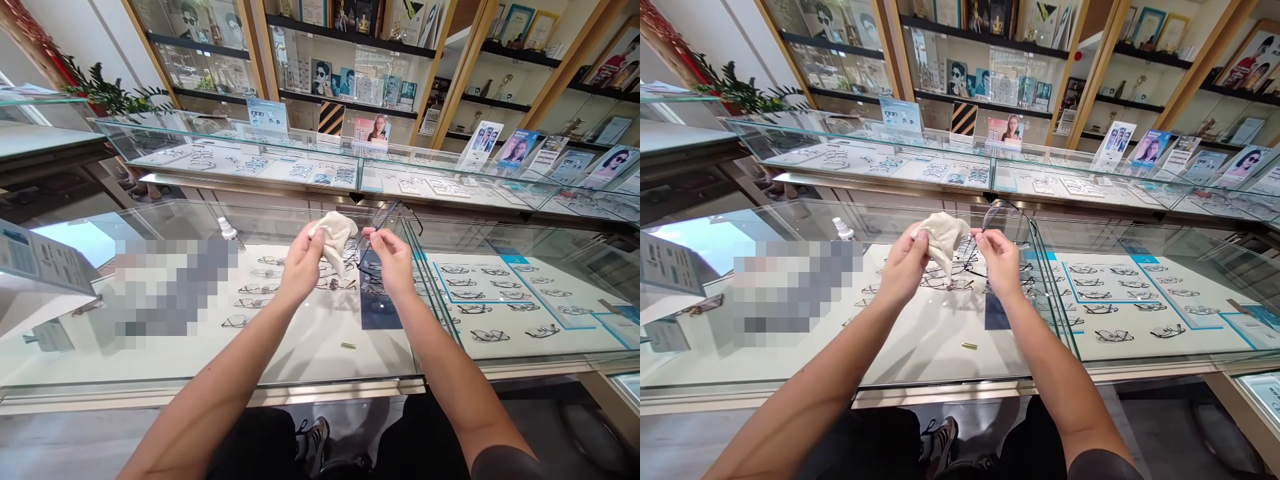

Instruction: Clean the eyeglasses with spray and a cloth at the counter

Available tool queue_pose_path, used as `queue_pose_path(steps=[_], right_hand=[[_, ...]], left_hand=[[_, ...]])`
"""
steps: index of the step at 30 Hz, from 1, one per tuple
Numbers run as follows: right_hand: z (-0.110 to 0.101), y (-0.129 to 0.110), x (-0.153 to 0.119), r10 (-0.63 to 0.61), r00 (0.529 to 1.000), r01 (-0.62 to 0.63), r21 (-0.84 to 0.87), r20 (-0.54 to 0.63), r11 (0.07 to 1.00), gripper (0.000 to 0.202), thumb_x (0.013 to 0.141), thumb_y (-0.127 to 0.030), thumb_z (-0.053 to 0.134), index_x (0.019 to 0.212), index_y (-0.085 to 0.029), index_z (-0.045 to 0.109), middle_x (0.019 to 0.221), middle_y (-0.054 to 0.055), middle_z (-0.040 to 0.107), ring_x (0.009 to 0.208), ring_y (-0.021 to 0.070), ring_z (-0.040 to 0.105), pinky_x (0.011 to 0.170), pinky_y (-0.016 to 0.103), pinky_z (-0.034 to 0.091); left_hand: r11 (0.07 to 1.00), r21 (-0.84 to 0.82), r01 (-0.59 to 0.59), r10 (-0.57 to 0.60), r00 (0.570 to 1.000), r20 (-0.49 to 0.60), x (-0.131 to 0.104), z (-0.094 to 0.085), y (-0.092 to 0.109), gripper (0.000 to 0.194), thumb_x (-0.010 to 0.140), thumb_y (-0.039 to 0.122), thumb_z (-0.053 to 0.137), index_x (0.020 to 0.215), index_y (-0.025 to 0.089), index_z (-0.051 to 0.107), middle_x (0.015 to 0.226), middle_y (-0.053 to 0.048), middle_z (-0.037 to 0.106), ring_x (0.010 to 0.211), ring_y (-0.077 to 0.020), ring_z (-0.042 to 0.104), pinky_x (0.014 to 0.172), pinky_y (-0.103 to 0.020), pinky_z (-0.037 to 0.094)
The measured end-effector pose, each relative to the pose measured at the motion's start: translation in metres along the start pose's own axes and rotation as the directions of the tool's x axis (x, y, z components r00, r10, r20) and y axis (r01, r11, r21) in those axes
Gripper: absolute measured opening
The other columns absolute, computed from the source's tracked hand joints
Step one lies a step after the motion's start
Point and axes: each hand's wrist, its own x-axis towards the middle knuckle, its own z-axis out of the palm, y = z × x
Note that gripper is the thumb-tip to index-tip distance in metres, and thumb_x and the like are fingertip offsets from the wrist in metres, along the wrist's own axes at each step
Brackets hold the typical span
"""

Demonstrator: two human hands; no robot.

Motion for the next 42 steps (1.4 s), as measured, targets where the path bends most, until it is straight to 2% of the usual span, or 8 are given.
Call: queue_pose_path(steps=[3, 7, 13, 22, 28, 35, 38, 42], right_hand=[[0.009, 0.005, -0.009, -0.081, 0.996, 0.077, -0.097, -0.034, 0.992, 0.029, 0.095, -0.05, 0.078, 0.097, -0.022, 0.086, 0.103, 0.007, 0.078, 0.098, 0.0213, 0.069, 0.092, 0.036, 0.053], [0.014, 0.01, -0.017, -0.165, 0.978, 0.135, -0.215, -0.129, 0.967, 0.038, 0.103, -0.051, 0.067, 0.108, -0.019, 0.086, 0.097, 0.007, 0.075, 0.097, 0.0214, 0.068, 0.091, 0.036, 0.053], [0.012, 0.004, -0.016, -0.172, 0.969, 0.129, -0.236, -0.176, 0.963, 0.041, 0.105, -0.051, 0.063, 0.113, -0.02, 0.087, 0.106, 0.01, 0.076, 0.104, 0.0223, 0.07, 0.096, 0.037, 0.053], [-0.006, 0.006, 0.002, -0.11, 0.95, 0.09, -0.081, -0.291, 0.993, 0.039, 0.1, -0.052, 0.068, 0.113, -0.021, 0.086, 0.106, 0.009, 0.075, 0.099, 0.0208, 0.071, 0.094, 0.037, 0.056], [-0.016, 0.006, 0.013, -0.091, 0.961, 0.088, -0.023, -0.262, 0.996, 0.034, 0.098, -0.052, 0.07, 0.112, -0.025, 0.085, 0.109, 0.008, 0.077, 0.096, 0.0192, 0.07, 0.095, 0.039, 0.056], [-0.023, -0.003, 0.019, -0.001, 0.999, 0.005, 0.074, -0.05, 0.997, 0.025, 0.098, -0.048, 0.069, 0.1, -0.027, 0.083, 0.112, 0.005, 0.08, 0.101, 0.0199, 0.071, 0.093, 0.036, 0.056], [-0.027, -0.007, 0.022, 0.023, 1.0, -0.023, 0.141, 0.004, 0.99, 0.019, 0.096, -0.04, 0.069, 0.095, -0.027, 0.083, 0.108, 0.004, 0.081, 0.1, 0.0196, 0.071, 0.093, 0.035, 0.055], [-0.03, -0.015, 0.024, 0.056, 0.994, -0.071, 0.171, 0.091, 0.983, 0.017, 0.091, -0.036, 0.071, 0.085, -0.025, 0.082, 0.097, 0.004, 0.081, 0.094, 0.0192, 0.07, 0.087, 0.033, 0.053]], left_hand=[[0.955, 0.244, -0.168, 0.128, 0.977, 0.171, -0.019, 0.015, -0.003, 0.055, 0.111, 0.057, 0.052, 0.149, 0.02, 0.067, 0.136, -0.013, 0.075, 0.129, -0.0292, 0.069, 0.116, -0.044, 0.053], [0.886, 0.347, -0.308, 0.164, 0.908, 0.386, -0.033, 0.026, -0.016, 0.06, 0.115, 0.049, 0.041, 0.166, 0.02, 0.05, 0.153, -0.015, 0.067, 0.144, -0.0312, 0.063, 0.125, -0.048, 0.048], [0.808, 0.377, -0.453, 0.264, 0.85, 0.456, -0.033, 0.026, -0.025, 0.053, 0.116, 0.036, 0.042, 0.166, 0.022, 0.051, 0.167, -0.01, 0.055, 0.159, -0.0252, 0.049, 0.133, -0.041, 0.041], [0.737, 0.421, -0.528, 0.313, 0.819, 0.481, -0.033, 0.026, -0.019, 0.043, 0.115, 0.036, 0.042, 0.148, 0.022, 0.068, 0.147, -0.012, 0.073, 0.14, -0.0261, 0.067, 0.119, -0.043, 0.054], [0.859, 0.386, -0.335, 0.235, 0.929, 0.285, -0.023, 0.015, -0.007, 0.042, 0.114, 0.047, 0.044, 0.126, 0.02, 0.074, 0.119, -0.011, 0.08, 0.105, -0.0239, 0.076, 0.094, -0.036, 0.059], [0.924, 0.381, -0.024, 0.031, 0.999, -0.013, 0.021, -0.033, 0.019, 0.033, 0.102, 0.048, 0.054, 0.103, 0.02, 0.071, 0.091, -0.005, 0.071, 0.084, -0.0215, 0.065, 0.075, -0.031, 0.053], [0.818, 0.565, 0.105, -0.097, 0.994, -0.044, 0.031, -0.055, 0.032, 0.032, 0.096, 0.048, 0.052, 0.086, 0.021, 0.066, 0.083, -0.004, 0.069, 0.078, -0.0218, 0.061, 0.072, -0.032, 0.048], [0.431, 0.877, 0.214, -0.341, 0.938, -0.061, 0.034, -0.078, 0.03, 0.041, 0.096, 0.055, 0.046, 0.075, 0.023, 0.062, 0.078, -0.008, 0.071, 0.077, -0.0276, 0.063, 0.07, -0.037, 0.044]])
